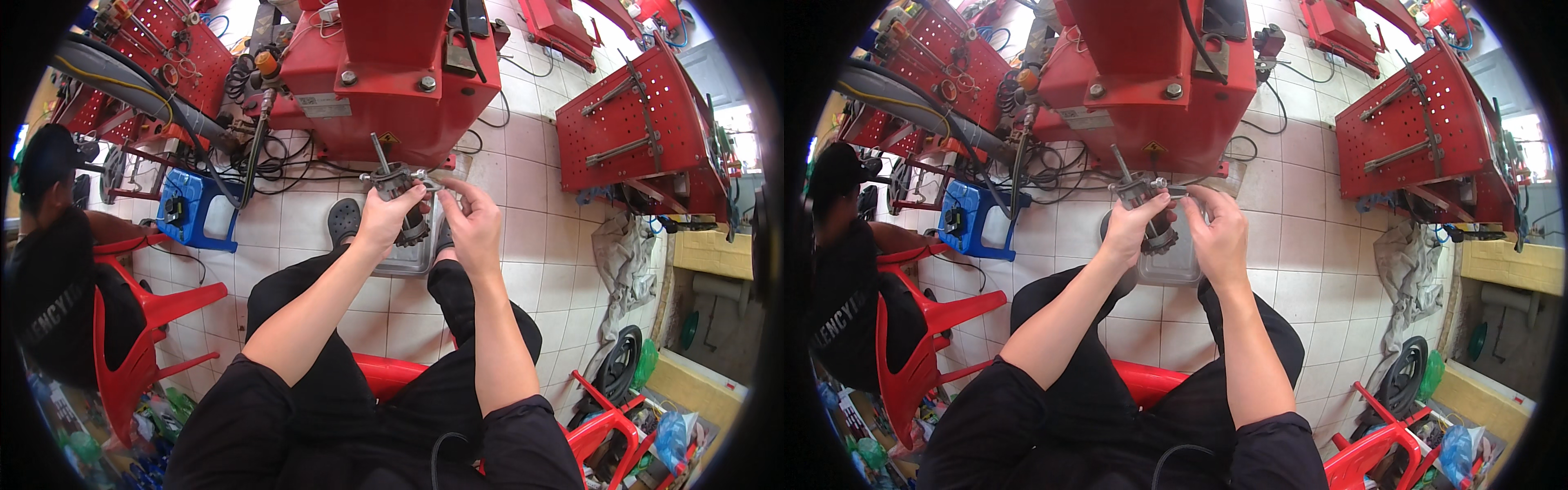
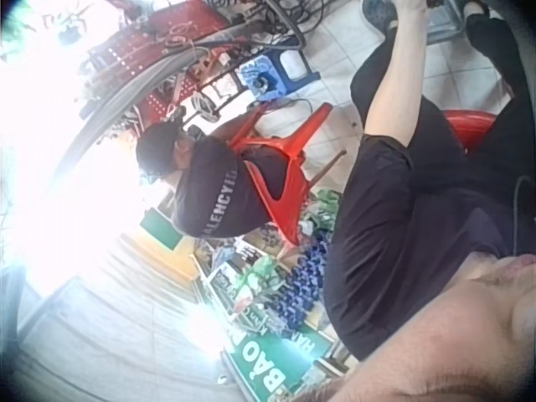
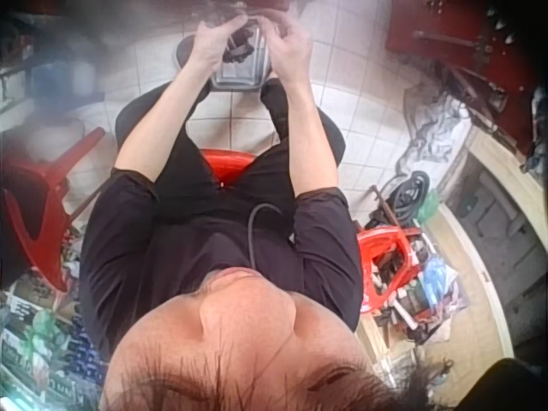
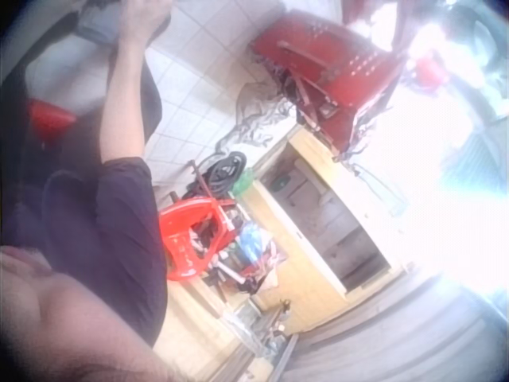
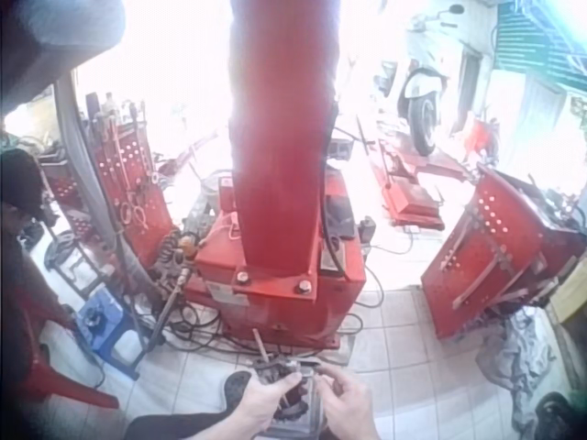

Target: The person sits on a red chair and assembles a cylindrical metal component by hand. They insert a small metal piece into the component, rotate it, and then insert a bolt into a hole, tightening it by hand.

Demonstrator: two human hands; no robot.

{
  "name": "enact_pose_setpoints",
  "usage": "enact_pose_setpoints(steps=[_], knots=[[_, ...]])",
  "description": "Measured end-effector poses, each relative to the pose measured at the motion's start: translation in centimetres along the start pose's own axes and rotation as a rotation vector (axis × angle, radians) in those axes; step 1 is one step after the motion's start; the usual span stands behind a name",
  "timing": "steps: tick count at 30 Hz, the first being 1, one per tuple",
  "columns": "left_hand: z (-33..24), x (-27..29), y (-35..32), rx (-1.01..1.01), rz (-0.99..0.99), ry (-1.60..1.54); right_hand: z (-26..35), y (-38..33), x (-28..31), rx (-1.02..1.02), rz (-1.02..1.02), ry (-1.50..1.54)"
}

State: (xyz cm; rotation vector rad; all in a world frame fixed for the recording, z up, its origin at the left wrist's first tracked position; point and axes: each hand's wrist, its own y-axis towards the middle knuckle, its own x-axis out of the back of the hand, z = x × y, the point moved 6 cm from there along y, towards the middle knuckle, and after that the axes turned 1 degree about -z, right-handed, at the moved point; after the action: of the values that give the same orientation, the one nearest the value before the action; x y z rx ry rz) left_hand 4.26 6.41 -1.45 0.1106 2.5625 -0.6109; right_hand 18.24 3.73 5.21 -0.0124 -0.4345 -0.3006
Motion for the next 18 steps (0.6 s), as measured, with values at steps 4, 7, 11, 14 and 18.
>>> enact_pose_setpoints(steps=[4,7,11,14,18], knots=[[-0.2,0.2,0.1,-0.019,0.023,0.04,0.1,0.0,0.0,0.008,0.015,-0.014],[-0.3,0.1,0.1,-0.03,0.019,0.035,-0.5,0.0,-0.1,-0.048,0.026,0.12],[-0.6,0.2,0.0,-0.019,-0.007,0.037,-0.7,0.0,-0.2,-0.092,0.032,0.223],[-0.7,0.2,0.0,-0.026,0.002,0.033,-0.6,-0.1,-0.5,-0.107,0.066,0.255],[-0.6,0.0,0.0,-0.034,0.026,0.031,-0.3,0.0,-0.6,-0.079,0.055,0.244]])
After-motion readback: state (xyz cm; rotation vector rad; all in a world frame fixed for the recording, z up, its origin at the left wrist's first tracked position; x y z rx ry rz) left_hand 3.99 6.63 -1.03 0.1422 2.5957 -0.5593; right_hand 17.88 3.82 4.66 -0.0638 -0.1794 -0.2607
